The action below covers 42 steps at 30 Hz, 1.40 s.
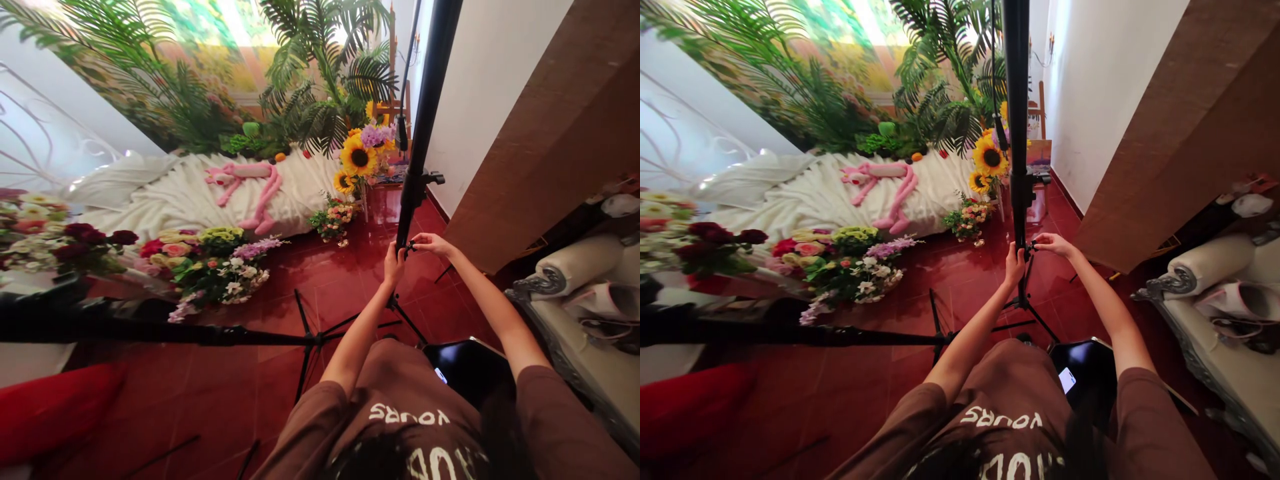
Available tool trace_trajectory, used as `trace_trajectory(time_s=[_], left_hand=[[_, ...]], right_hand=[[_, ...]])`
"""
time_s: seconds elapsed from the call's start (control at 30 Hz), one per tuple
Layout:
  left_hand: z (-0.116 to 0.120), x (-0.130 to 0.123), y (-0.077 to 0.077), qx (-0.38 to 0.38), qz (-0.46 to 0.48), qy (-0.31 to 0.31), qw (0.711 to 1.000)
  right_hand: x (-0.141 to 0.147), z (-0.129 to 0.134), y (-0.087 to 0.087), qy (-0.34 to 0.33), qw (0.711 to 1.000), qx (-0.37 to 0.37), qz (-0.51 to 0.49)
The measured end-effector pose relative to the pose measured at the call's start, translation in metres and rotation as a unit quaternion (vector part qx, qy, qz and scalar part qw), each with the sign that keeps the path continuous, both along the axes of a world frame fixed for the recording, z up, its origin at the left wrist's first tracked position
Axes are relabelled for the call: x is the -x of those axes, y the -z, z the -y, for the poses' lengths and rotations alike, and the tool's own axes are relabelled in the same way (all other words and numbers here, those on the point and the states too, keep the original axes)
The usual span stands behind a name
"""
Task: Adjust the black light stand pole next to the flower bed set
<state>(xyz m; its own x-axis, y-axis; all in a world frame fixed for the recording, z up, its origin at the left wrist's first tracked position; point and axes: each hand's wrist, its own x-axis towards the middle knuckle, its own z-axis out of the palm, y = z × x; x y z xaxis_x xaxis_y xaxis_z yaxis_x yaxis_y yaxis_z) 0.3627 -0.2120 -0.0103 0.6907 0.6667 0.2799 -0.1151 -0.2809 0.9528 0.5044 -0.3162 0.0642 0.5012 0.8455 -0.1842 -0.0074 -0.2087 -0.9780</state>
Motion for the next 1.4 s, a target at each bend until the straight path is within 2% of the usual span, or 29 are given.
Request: trace_trajectory(time_s=[0.17,0.23,0.33,0.4,0.5,0.6,0.73,0.8,0.87,0.93,0.97,1.03,1.1,1.2,1.27,1.33,1.4], left_hand=[[0.000,-0.001,0.003,0.003,0.004,0.003,1.000],[0.000,-0.001,0.004,-0.001,0.001,0.000,1.000],[0.001,-0.001,0.004,-0.009,0.006,-0.003,1.000],[0.001,-0.001,0.003,-0.010,0.009,-0.005,1.000],[0.002,-0.001,0.001,0.000,0.006,-0.007,1.000],[0.002,-0.001,0.000,0.011,0.003,-0.010,1.000],[0.002,-0.001,0.001,0.008,0.008,-0.008,1.000],[0.002,0.000,0.001,0.008,0.014,-0.003,1.000],[0.002,0.000,0.001,0.008,0.017,0.002,1.000],[0.002,0.000,0.001,0.007,0.016,0.003,1.000],[0.002,0.000,0.001,0.005,0.016,0.001,1.000],[0.002,0.000,0.001,0.002,0.013,-0.004,1.000],[0.002,0.000,0.002,0.000,0.011,-0.008,1.000],[0.003,0.000,0.003,0.002,0.011,-0.004,1.000],[0.003,-0.001,0.004,0.003,0.012,0.001,1.000],[0.003,-0.001,0.003,0.002,0.014,0.003,1.000],[0.002,0.000,0.001,-0.001,0.015,0.002,1.000]], right_hand=[[-0.005,-0.005,-0.013,-0.079,0.986,0.019,0.145],[-0.005,-0.010,-0.016,-0.101,0.963,0.029,0.248],[0.005,-0.013,-0.011,-0.102,0.905,0.042,0.412],[0.016,-0.009,-0.001,-0.074,0.869,0.042,0.487],[0.034,0.003,0.023,0.004,0.848,0.018,0.530],[0.048,0.016,0.051,0.061,0.846,0.005,0.529],[0.062,0.033,0.085,0.098,0.849,0.033,0.518],[0.069,0.041,0.096,0.089,0.856,0.047,0.508],[0.075,0.045,0.098,0.105,0.861,0.059,0.493],[0.080,0.043,0.084,0.170,0.860,0.054,0.479],[0.082,0.039,0.072,0.208,0.856,0.040,0.472],[0.083,0.025,0.035,0.262,0.848,-0.017,0.461],[0.081,0.006,-0.012,0.272,0.843,-0.088,0.456],[0.073,-0.027,-0.085,0.242,0.849,-0.184,0.431],[0.068,-0.049,-0.122,0.209,0.869,-0.213,0.395],[0.064,-0.066,-0.144,0.179,0.896,-0.217,0.343],[0.064,-0.078,-0.154,0.166,0.923,-0.206,0.281]])
